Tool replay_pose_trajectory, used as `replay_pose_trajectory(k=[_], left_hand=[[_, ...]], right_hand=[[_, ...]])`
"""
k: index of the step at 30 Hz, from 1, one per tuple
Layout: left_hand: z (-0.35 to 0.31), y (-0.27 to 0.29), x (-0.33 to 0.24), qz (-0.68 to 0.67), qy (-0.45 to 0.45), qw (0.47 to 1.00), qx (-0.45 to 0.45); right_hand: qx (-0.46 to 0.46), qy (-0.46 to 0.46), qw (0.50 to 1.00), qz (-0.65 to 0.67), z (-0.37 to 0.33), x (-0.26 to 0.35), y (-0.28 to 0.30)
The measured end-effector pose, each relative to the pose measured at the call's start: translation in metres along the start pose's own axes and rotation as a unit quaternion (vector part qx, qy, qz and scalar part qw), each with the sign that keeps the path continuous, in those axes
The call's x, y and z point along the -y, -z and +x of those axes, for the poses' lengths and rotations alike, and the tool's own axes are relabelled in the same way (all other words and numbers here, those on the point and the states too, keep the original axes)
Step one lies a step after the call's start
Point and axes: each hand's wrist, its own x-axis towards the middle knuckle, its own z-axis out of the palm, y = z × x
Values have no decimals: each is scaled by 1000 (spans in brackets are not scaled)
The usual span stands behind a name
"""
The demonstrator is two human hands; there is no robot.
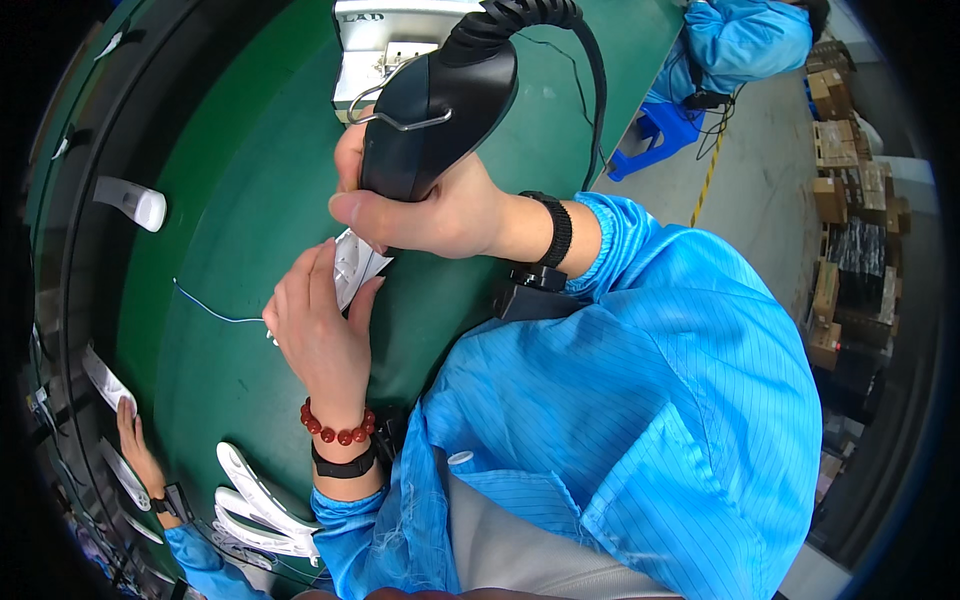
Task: Assembling white plastic housings using a handheld power screwdriver on a factory production line.
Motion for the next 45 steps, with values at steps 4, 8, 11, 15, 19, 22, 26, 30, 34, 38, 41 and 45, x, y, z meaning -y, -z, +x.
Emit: replay_pose_trajectory(k=[4,8,11,15,19,22,26,30,34,38,41,45], left_hand=[[2,0,0,3,4,1000,2],[3,0,1,2,2,1000,1],[3,1,3,4,4,1000,7],[0,2,6,7,3,1000,7],[-2,4,9,6,3,1000,11],[-8,11,18,-18,-1,999,36],[-10,19,27,-10,50,996,76],[-13,10,42,15,-18,999,44],[-15,10,44,18,-16,999,34],[-16,9,45,12,0,999,40],[-17,10,46,11,4,999,39],[-18,11,50,11,1,999,37]], right_hand=[[8,5,1000,-2,1,-3,3],[2,33,999,36,-1,-8,-1],[-3,21,998,51,-5,-12,-5],[-29,68,996,53,-6,-16,-12],[-28,36,996,82,-4,-15,-13],[-46,81,987,129,2,6,-4],[-71,206,973,77,36,30,23],[-121,140,983,7,58,30,33],[-166,120,976,-70,59,25,28],[-155,129,977,-74,60,14,33],[-166,121,976,-71,62,11,32],[-172,116,976,-67,63,8,29]])
